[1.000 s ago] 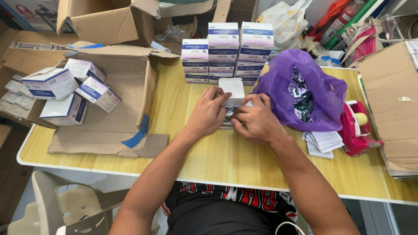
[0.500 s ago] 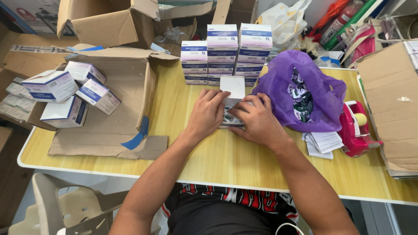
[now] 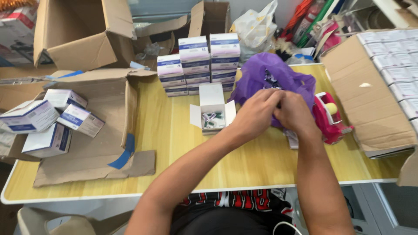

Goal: The person picks up small individually wrapped items from a table and places them into a small white box. The person repeats this action multiple times, filling the box with the items. The person then closes the box and sets it aside.

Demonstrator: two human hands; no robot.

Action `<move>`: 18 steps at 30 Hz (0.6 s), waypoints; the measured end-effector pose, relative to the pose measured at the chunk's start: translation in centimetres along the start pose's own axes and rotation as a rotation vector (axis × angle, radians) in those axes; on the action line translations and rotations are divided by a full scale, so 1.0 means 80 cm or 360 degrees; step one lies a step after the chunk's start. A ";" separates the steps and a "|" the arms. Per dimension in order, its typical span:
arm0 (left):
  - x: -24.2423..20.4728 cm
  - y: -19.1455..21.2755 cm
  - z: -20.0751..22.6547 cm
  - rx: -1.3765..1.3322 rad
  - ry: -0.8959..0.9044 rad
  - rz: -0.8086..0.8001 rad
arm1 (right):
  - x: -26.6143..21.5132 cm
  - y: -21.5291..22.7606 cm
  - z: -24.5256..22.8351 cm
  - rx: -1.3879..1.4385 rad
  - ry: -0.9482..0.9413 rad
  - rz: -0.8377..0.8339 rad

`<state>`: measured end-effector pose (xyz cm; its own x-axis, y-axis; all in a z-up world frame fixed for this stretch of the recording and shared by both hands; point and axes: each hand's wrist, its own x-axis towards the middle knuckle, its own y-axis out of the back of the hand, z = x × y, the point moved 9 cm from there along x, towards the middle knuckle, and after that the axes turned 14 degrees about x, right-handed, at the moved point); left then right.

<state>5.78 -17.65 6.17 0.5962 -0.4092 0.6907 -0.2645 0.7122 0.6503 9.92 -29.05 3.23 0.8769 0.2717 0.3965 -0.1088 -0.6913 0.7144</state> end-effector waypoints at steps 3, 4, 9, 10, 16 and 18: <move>0.039 -0.084 -0.026 0.0145 0.0063 -0.0277 | -0.008 -0.008 0.042 -0.0140 -0.0376 -0.0212; 0.043 -0.109 -0.039 0.0226 0.0115 -0.0385 | -0.013 -0.005 0.047 -0.0201 -0.0394 -0.0238; 0.031 -0.184 -0.077 0.0801 -0.0137 -0.0972 | -0.020 -0.012 0.069 -0.0452 -0.0571 -0.0404; 0.026 -0.190 -0.080 0.0827 -0.0145 -0.1079 | -0.020 -0.020 0.073 -0.0548 -0.0615 -0.0459; 0.046 -0.173 -0.066 0.1010 -0.0219 -0.1181 | 0.013 -0.037 0.060 -0.0530 -0.0343 -0.0540; 0.041 -0.167 -0.073 0.0951 0.0044 -0.1278 | 0.014 -0.036 0.056 -0.0475 -0.0351 -0.0531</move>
<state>15.71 -25.20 -2.10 0.7807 -0.6244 -0.0254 -0.1091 -0.1762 0.9783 13.33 -29.78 -1.00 0.9613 0.2752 0.0100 0.0934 -0.3600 0.9283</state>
